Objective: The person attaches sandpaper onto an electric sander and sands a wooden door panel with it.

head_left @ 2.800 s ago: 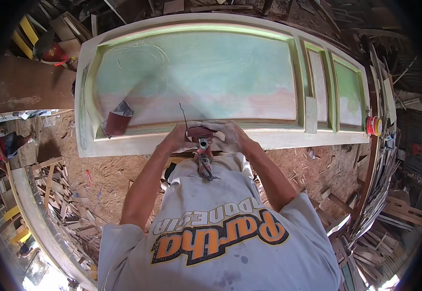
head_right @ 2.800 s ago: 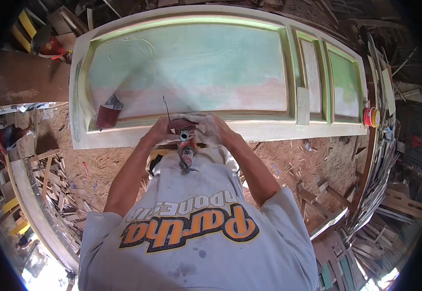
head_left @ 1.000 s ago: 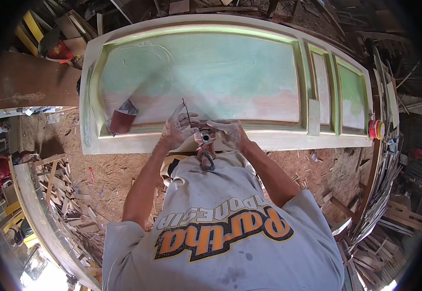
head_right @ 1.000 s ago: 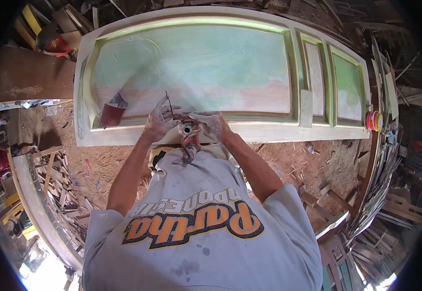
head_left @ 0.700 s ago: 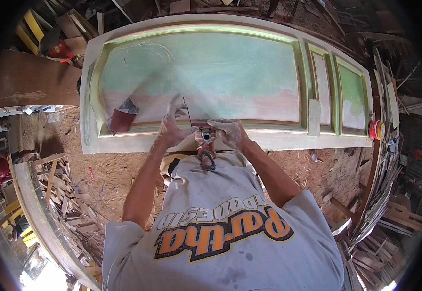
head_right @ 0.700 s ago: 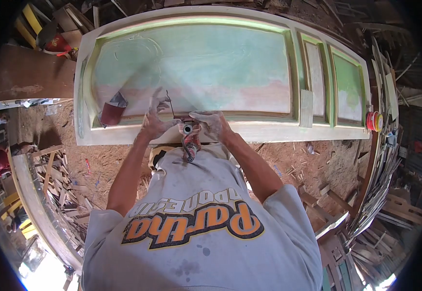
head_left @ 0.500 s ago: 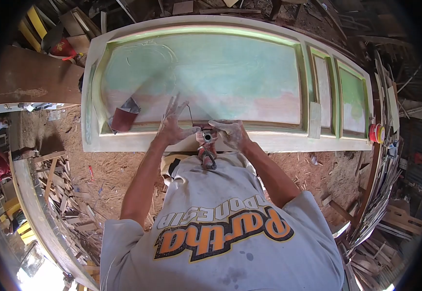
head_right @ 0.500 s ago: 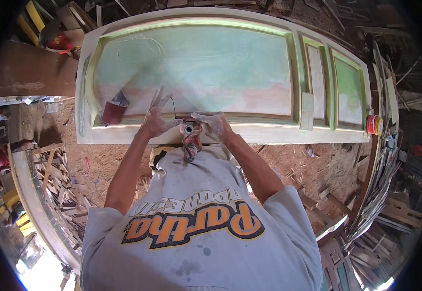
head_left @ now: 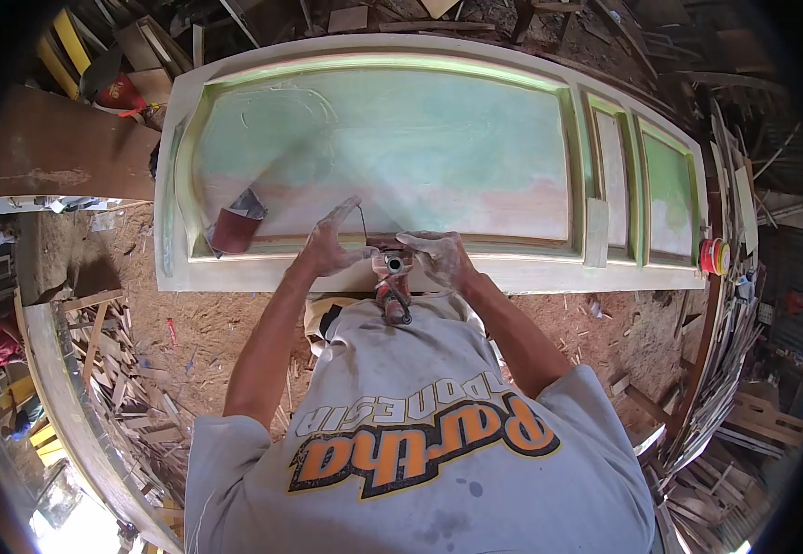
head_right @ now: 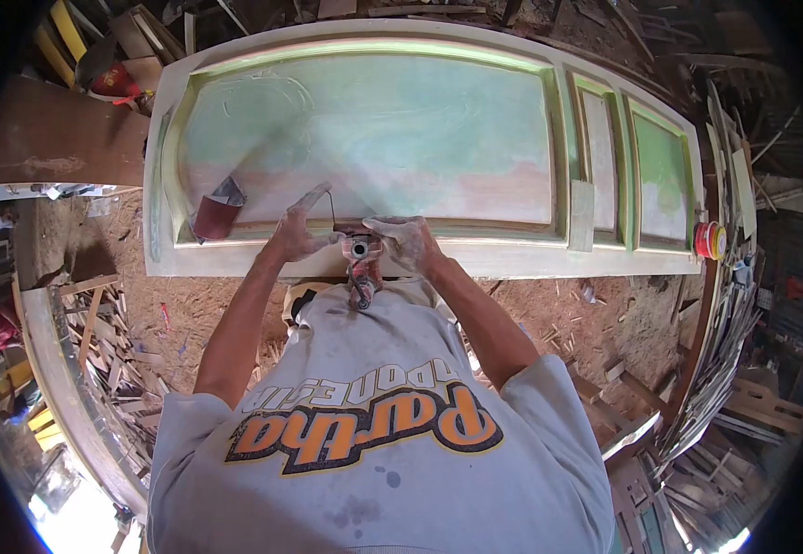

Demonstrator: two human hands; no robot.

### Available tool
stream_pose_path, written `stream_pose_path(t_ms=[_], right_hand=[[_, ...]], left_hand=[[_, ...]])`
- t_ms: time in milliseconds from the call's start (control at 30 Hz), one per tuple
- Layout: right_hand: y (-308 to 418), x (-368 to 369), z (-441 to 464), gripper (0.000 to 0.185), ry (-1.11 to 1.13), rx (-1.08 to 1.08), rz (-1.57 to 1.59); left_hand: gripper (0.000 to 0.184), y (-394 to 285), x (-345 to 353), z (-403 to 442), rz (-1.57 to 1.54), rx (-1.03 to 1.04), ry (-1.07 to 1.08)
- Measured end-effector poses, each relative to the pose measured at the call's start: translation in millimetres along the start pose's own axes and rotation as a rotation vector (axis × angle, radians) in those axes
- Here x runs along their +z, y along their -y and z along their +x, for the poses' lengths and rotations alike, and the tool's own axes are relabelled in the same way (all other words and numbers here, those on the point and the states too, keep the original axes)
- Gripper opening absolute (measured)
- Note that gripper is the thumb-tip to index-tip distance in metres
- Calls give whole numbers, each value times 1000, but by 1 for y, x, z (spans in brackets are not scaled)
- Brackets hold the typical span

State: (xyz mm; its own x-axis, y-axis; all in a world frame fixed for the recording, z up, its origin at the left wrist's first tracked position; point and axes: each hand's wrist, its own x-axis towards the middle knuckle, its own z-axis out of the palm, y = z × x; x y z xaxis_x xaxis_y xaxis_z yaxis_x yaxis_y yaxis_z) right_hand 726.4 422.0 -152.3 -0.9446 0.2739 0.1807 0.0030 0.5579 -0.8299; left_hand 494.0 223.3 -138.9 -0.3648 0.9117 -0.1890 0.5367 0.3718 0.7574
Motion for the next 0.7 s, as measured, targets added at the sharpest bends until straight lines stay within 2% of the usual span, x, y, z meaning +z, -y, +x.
stream_pose_path(t_ms=[167, 233, 367, 433, 533, 700], right_hand=[[2, -4, 0, 50, 21, -10, 2], [2, -6, 2, 51, 24, -23, 4], [0, -5, 1, 54, 26, -36, 24], [-3, -5, 0, 56, 20, -50, 38], [-4, -6, -3, 60, 60, -10, 51], [-1, -10, -5, 74, 119, -4, 41]], left_hand=[[114, 7, 8, -2, -26, 11, -31], [110, 9, 11, -2, -44, 107, -51], [111, 8, 10, -2, -23, 103, -23], [104, 8, 13, -3, -35, 73, 7], [103, 11, 22, -5, -71, 50, -11], [102, 15, 17, -6, -84, 93, -2]])
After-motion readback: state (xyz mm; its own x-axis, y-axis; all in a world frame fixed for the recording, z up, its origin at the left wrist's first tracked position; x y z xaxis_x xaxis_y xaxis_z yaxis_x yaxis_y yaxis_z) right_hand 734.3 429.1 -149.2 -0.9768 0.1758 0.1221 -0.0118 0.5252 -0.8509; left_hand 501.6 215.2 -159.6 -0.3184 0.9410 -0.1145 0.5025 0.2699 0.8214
